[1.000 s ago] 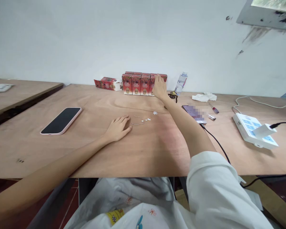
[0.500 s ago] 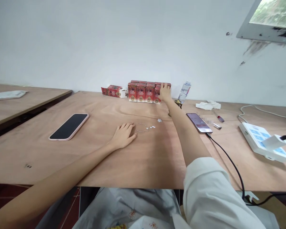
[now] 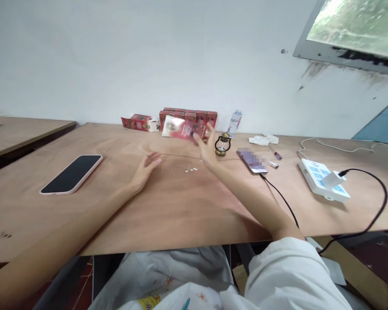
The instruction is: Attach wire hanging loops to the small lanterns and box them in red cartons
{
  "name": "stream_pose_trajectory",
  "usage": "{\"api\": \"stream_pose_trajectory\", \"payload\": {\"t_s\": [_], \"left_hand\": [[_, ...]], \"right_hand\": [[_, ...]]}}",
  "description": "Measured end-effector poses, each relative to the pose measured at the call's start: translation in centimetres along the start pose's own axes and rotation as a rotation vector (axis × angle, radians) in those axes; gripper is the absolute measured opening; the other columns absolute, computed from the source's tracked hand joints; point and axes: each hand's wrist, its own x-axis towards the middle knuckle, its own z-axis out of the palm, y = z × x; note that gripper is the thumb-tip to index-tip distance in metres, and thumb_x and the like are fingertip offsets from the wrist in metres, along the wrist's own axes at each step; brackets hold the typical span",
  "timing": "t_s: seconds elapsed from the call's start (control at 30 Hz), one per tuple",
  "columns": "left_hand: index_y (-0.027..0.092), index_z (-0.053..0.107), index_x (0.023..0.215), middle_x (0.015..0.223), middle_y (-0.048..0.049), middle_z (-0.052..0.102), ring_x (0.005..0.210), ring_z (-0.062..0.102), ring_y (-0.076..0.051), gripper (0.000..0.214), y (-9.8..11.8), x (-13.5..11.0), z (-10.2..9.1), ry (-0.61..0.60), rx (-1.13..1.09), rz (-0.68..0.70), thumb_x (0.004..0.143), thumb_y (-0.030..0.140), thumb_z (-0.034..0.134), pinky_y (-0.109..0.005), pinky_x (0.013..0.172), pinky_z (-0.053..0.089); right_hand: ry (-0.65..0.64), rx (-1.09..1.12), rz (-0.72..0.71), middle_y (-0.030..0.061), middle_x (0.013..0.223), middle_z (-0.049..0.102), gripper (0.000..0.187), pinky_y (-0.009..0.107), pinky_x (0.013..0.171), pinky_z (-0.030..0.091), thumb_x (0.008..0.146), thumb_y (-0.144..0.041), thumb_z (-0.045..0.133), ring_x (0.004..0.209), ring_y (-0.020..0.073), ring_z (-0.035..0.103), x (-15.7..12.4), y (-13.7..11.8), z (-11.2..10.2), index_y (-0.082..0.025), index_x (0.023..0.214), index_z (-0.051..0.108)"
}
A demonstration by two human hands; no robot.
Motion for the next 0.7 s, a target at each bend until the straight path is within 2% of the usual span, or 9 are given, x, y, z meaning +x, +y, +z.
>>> {"api": "stream_pose_trajectory", "payload": {"t_s": [0.07,0.17,0.23,0.37,0.47,0.53,0.6,0.67,0.7], "left_hand": [[0.021,0.051,0.124,0.143,-0.0131,0.050,0.134,0.045,-0.030,0.062,0.2,0.2,-0.3,0.017,-0.170,-0.015,0.072,0.048,0.072,-0.044,0.106,0.040],[0.018,0.057,0.112,0.133,-0.0134,0.058,0.126,0.052,-0.032,0.060,0.7,-0.2,-0.6,-0.078,-0.307,-0.063,0.068,0.054,0.074,-0.043,0.096,0.049],[0.016,0.059,0.107,0.124,-0.0140,0.063,0.116,0.059,-0.031,0.059,0.8,-0.4,-0.5,-0.123,-0.342,-0.094,0.065,0.054,0.076,-0.042,0.090,0.053],[0.015,0.060,0.102,0.107,-0.0112,0.070,0.100,0.066,-0.027,0.055,0.6,-0.4,-0.1,-0.090,-0.367,-0.124,0.064,0.049,0.080,-0.040,0.087,0.055],[0.014,0.060,0.099,0.101,-0.0102,0.070,0.097,0.067,-0.024,0.048,0.3,0.1,-0.2,-0.048,-0.355,-0.108,0.064,0.042,0.079,-0.039,0.091,0.053],[0.015,0.059,0.100,0.101,-0.0081,0.069,0.097,0.066,-0.021,0.046,-0.1,0.5,-0.3,0.027,-0.317,-0.082,0.063,0.033,0.079,-0.037,0.094,0.050],[0.016,0.058,0.101,0.097,-0.0054,0.067,0.096,0.065,-0.018,0.043,-0.4,0.8,-0.6,0.111,-0.284,-0.080,0.063,0.026,0.077,-0.035,0.095,0.049],[0.017,0.058,0.098,0.091,-0.0038,0.065,0.095,0.064,-0.017,0.037,-0.6,0.9,-0.7,0.147,-0.264,-0.098,0.066,0.025,0.074,-0.034,0.096,0.047],[0.016,0.059,0.096,0.089,-0.0034,0.064,0.094,0.063,-0.016,0.032,-0.7,0.9,-0.7,0.150,-0.252,-0.104,0.067,0.025,0.072,-0.033,0.096,0.047]], "right_hand": [[-0.062,0.175,0.087,0.0060,0.125,0.056,0.058,0.045,0.097,0.050,0.084,-0.062,0.054,0.111,0.0240,0.058,-4.1,-0.8,1.7,-0.034,0.132,0.037],[-0.094,0.284,0.189,0.0048,0.118,0.060,0.056,0.043,0.095,0.052,0.083,-0.065,0.055,0.107,0.0249,0.061,-7.8,-0.9,3.7,-0.036,0.128,0.041],[-0.088,0.272,0.220,0.0051,0.114,0.062,0.055,0.043,0.096,0.051,0.084,-0.068,0.050,0.106,0.0252,0.061,-8.7,-0.6,4.3,-0.034,0.127,0.043],[-0.121,0.243,0.229,0.0044,0.114,0.063,0.051,0.040,0.096,0.051,0.087,-0.065,0.049,0.107,0.0244,0.062,-8.7,-0.2,4.3,-0.033,0.126,0.045],[-0.128,0.181,0.224,0.0048,0.112,0.065,0.050,0.039,0.091,0.053,0.087,-0.060,0.051,0.101,0.0237,0.064,-7.9,-0.3,4.0,-0.032,0.127,0.047],[-0.085,0.115,0.176,0.0064,0.114,0.065,0.054,0.041,0.090,0.053,0.085,-0.057,0.055,0.099,0.0232,0.064,-6.3,-0.3,3.4,-0.029,0.130,0.045],[-0.020,0.076,0.138,0.0088,0.122,0.061,0.062,0.042,0.094,0.050,0.082,-0.052,0.061,0.106,0.0233,0.061,-3.3,-0.1,2.4,-0.026,0.134,0.041],[0.043,0.007,0.097,0.0107,0.129,0.056,0.060,0.043,0.104,0.043,0.081,-0.045,0.064,0.119,0.0235,0.054,0.8,0.6,1.1,-0.023,0.132,0.042],[0.070,-0.161,0.038,0.0113,0.129,0.055,0.055,0.043,0.106,0.041,0.080,-0.042,0.065,0.121,0.0238,0.052,3.1,1.2,0.5,-0.020,0.128,0.047]]}}
